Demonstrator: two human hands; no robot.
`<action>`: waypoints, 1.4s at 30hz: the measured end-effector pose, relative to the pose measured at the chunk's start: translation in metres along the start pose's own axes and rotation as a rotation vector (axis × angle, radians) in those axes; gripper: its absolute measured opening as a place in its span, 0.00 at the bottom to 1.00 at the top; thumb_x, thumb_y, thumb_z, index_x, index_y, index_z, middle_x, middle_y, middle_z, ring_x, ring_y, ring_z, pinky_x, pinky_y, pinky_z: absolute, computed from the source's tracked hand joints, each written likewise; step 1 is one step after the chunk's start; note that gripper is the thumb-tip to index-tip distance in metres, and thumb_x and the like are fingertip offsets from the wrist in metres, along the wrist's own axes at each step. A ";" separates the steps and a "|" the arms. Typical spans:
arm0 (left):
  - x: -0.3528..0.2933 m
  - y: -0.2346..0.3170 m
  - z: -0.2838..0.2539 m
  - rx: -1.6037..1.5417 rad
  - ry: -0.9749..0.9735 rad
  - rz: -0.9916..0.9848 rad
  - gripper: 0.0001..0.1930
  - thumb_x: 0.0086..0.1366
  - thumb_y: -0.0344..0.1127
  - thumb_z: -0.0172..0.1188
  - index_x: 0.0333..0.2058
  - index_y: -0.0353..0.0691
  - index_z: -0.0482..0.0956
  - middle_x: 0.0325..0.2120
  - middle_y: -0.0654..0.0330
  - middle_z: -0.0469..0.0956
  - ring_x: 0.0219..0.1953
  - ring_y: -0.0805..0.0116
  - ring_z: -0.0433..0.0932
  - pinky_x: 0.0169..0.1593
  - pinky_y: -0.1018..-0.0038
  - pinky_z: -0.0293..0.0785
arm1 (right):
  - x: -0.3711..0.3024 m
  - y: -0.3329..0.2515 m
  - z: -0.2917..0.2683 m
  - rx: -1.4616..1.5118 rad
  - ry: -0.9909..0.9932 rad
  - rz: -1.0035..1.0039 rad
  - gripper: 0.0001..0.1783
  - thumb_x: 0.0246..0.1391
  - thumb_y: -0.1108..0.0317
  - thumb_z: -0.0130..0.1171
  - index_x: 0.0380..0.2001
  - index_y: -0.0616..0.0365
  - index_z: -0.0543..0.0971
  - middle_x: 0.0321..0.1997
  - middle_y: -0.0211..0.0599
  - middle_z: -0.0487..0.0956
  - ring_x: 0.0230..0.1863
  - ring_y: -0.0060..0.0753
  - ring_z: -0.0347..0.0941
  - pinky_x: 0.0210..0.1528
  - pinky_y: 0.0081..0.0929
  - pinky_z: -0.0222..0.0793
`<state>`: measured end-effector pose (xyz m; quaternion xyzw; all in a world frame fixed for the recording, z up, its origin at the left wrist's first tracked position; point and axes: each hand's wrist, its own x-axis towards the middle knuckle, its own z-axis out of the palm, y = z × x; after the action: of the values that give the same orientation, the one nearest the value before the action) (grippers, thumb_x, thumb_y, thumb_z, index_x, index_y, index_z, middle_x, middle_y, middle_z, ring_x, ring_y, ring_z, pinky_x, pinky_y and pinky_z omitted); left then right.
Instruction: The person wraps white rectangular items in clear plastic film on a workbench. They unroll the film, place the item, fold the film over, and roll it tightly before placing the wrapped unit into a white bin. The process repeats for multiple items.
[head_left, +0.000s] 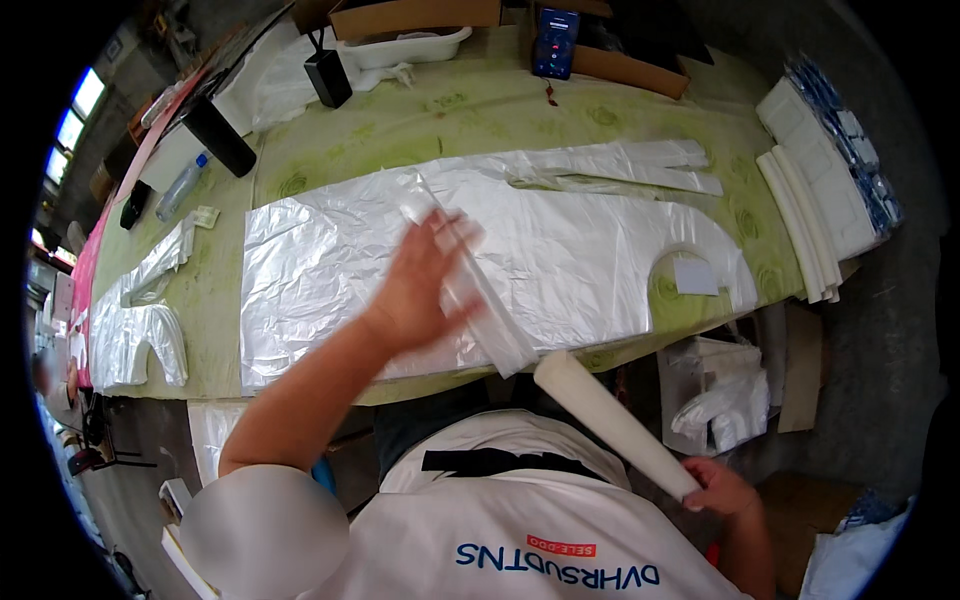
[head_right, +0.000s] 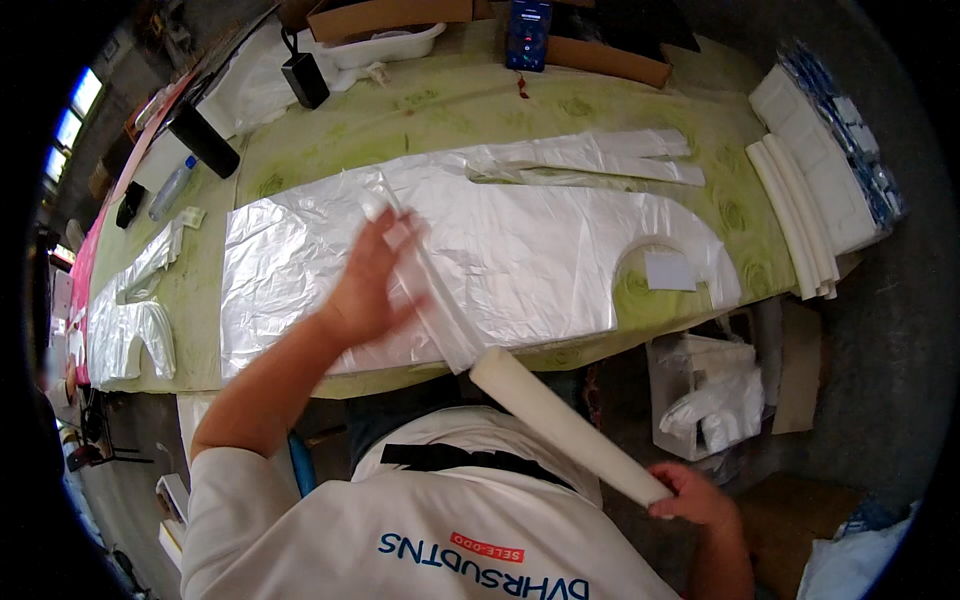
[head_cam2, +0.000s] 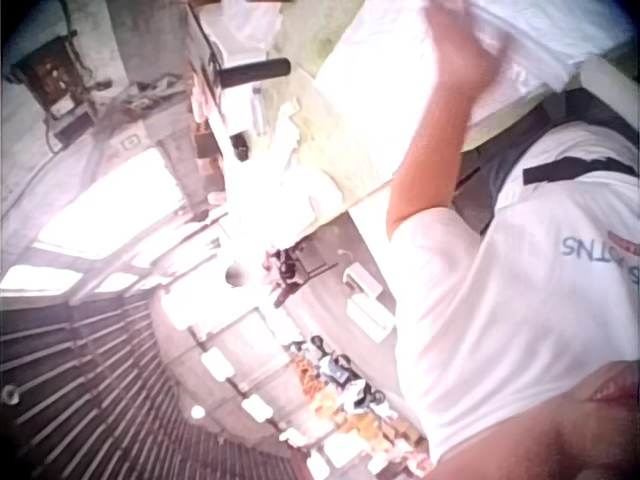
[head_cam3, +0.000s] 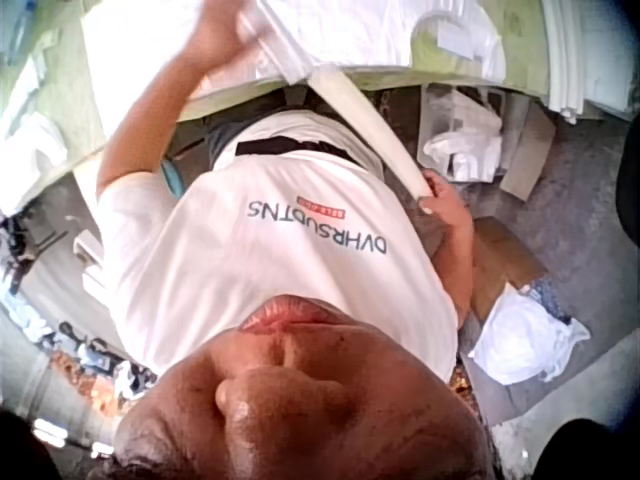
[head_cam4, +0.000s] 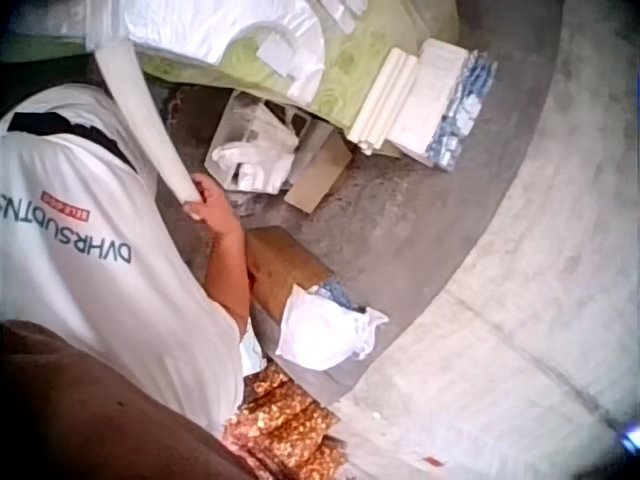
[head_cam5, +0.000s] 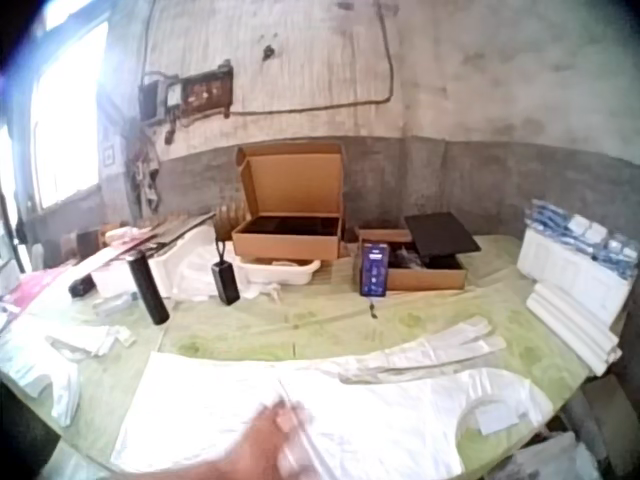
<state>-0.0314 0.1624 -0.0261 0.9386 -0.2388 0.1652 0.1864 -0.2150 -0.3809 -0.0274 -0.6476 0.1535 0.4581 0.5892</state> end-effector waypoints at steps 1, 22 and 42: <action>-0.009 0.023 0.001 -0.029 -0.086 0.055 0.44 0.56 0.53 0.69 0.66 0.39 0.63 0.62 0.45 0.67 0.68 0.44 0.60 0.73 0.51 0.48 | 0.007 -0.016 0.002 -0.040 0.009 -0.054 0.40 0.43 0.77 0.75 0.61 0.60 0.71 0.54 0.39 0.78 0.52 0.32 0.76 0.54 0.30 0.74; -0.043 0.041 0.001 -0.117 -0.410 0.303 0.39 0.56 0.37 0.66 0.67 0.48 0.64 0.69 0.57 0.61 0.71 0.45 0.55 0.72 0.47 0.52 | 0.175 -0.229 0.073 -1.012 0.625 -1.062 0.26 0.45 0.64 0.68 0.50 0.56 0.79 0.47 0.45 0.78 0.51 0.54 0.72 0.55 0.42 0.69; -0.055 0.059 -0.010 -0.518 -0.290 0.219 0.29 0.54 0.28 0.58 0.57 0.59 0.79 0.66 0.50 0.61 0.70 0.41 0.54 0.72 0.48 0.52 | 0.176 -0.205 0.167 -1.085 0.225 -1.490 0.30 0.42 0.68 0.67 0.53 0.51 0.77 0.61 0.39 0.71 0.61 0.50 0.66 0.64 0.46 0.61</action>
<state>-0.1097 0.1395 -0.0228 0.8423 -0.3968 -0.0177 0.3644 -0.0386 -0.1165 -0.0166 -0.8066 -0.4814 -0.0953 0.3295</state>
